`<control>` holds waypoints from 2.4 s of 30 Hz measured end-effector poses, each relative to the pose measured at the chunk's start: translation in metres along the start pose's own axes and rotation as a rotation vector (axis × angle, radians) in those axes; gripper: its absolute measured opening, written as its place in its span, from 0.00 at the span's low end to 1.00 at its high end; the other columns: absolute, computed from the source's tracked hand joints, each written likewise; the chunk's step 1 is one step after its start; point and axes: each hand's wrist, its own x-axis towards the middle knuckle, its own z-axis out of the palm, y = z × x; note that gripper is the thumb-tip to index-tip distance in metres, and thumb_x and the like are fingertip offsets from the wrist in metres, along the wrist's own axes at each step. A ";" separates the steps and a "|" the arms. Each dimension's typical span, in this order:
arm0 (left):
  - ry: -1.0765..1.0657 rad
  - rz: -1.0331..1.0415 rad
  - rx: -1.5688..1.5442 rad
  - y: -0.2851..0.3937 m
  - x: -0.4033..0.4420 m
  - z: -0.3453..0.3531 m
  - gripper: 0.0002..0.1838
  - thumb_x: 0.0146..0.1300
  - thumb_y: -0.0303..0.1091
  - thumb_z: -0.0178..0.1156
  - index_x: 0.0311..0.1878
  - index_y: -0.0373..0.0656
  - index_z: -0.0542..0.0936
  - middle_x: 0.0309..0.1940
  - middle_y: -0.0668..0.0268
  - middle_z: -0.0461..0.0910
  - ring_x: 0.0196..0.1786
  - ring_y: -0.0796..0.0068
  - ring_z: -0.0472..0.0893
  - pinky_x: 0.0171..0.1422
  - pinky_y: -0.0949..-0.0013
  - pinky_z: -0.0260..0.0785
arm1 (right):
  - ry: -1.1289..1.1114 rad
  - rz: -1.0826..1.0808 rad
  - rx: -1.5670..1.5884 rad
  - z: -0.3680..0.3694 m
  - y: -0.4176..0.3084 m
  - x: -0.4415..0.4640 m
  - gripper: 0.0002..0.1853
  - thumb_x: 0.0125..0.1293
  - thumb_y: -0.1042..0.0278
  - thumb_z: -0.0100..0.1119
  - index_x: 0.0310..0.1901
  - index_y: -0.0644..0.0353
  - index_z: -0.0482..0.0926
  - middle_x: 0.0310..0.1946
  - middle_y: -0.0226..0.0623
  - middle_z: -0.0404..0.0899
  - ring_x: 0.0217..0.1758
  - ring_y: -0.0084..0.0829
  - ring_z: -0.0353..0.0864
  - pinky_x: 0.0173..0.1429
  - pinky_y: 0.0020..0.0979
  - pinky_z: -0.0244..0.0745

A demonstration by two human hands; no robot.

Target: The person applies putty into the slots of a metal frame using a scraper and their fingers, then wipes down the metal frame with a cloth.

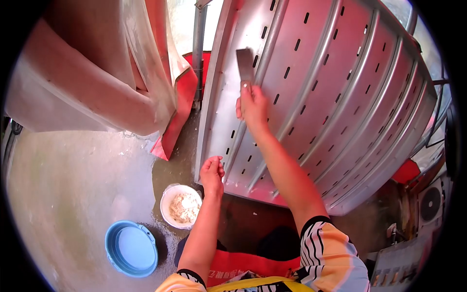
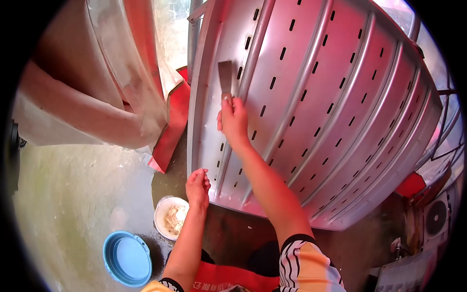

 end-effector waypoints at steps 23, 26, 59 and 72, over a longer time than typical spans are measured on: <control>0.207 0.291 0.115 0.019 0.008 0.003 0.11 0.71 0.36 0.51 0.33 0.42 0.71 0.18 0.76 0.59 0.19 0.87 0.57 0.21 0.78 0.47 | -0.723 0.612 -0.140 -0.122 0.060 -0.183 0.10 0.70 0.63 0.52 0.44 0.62 0.72 0.20 0.28 0.72 0.14 0.16 0.67 0.18 0.21 0.60; 0.202 0.162 -0.083 0.020 0.018 -0.011 0.08 0.71 0.34 0.50 0.38 0.39 0.71 0.18 0.75 0.60 0.17 0.86 0.57 0.19 0.79 0.46 | -0.517 0.540 -0.249 -0.159 0.074 -0.180 0.11 0.69 0.63 0.54 0.44 0.62 0.75 0.20 0.27 0.72 0.15 0.16 0.67 0.19 0.22 0.61; -0.084 -0.148 0.132 -0.049 0.018 0.013 0.10 0.66 0.22 0.52 0.50 0.35 0.75 0.39 0.64 0.79 0.35 0.78 0.75 0.36 0.76 0.67 | -0.336 0.012 -1.451 -0.317 0.087 -0.160 0.09 0.58 0.69 0.57 0.41 0.55 0.80 0.34 0.41 0.76 0.36 0.46 0.79 0.39 0.41 0.76; -0.044 -0.173 0.181 -0.062 0.008 0.024 0.11 0.66 0.21 0.50 0.50 0.33 0.75 0.37 0.64 0.78 0.34 0.77 0.75 0.36 0.76 0.66 | -0.571 -0.242 -1.979 -0.296 0.185 -0.174 0.09 0.48 0.71 0.59 0.33 0.61 0.82 0.35 0.41 0.74 0.32 0.35 0.79 0.29 0.33 0.74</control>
